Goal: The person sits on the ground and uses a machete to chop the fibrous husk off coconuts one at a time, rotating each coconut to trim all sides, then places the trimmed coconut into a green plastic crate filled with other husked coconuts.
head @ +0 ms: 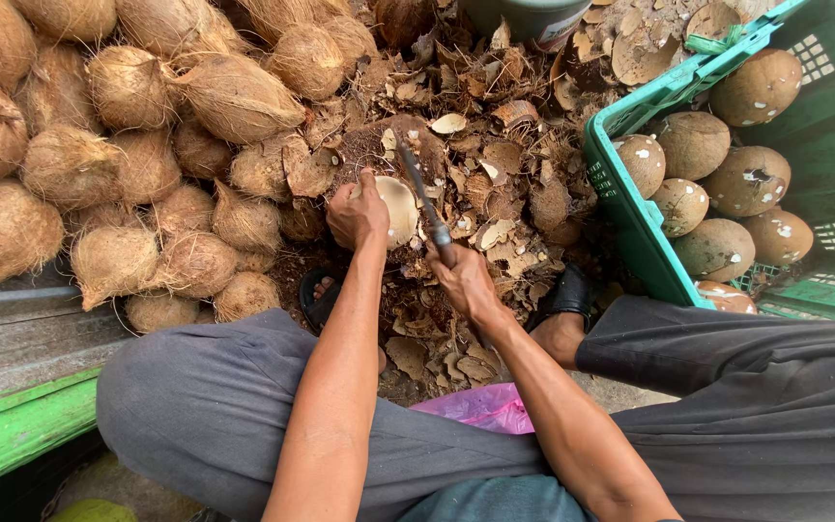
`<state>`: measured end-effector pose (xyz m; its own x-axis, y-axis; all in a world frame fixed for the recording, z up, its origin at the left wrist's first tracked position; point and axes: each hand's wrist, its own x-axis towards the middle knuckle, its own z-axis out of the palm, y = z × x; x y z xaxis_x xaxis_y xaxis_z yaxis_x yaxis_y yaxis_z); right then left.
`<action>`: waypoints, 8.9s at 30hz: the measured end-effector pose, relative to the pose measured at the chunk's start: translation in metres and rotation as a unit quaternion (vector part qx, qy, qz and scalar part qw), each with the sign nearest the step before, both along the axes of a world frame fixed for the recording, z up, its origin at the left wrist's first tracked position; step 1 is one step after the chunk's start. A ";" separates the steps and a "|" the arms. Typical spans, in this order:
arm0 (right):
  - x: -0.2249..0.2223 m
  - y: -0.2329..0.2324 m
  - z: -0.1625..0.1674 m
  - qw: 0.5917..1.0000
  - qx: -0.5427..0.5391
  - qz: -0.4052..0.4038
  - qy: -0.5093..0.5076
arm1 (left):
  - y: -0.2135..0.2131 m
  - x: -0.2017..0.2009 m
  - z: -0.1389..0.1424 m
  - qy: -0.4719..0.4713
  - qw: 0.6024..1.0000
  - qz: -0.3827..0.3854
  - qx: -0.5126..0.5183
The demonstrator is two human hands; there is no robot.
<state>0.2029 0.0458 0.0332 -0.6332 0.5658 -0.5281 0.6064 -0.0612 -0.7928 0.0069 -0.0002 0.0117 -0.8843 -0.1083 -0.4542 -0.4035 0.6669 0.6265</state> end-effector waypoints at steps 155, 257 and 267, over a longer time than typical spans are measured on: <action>0.006 0.011 0.015 0.998 -0.004 0.059 0.019 | -0.022 0.010 -0.028 0.094 0.985 0.002 0.142; -0.011 -0.001 0.010 0.997 -0.052 -0.039 0.047 | -0.009 0.018 0.014 0.030 0.996 0.069 0.047; -0.005 0.021 -0.012 0.996 -0.032 0.052 -0.058 | -0.016 0.005 0.008 0.021 0.987 0.083 0.138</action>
<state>0.1976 0.0669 0.0208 -0.6192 0.4630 -0.6342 0.6991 -0.0427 -0.7137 0.0123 -0.0161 0.0196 -0.8832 -0.1308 -0.4504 -0.4631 0.3950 0.7934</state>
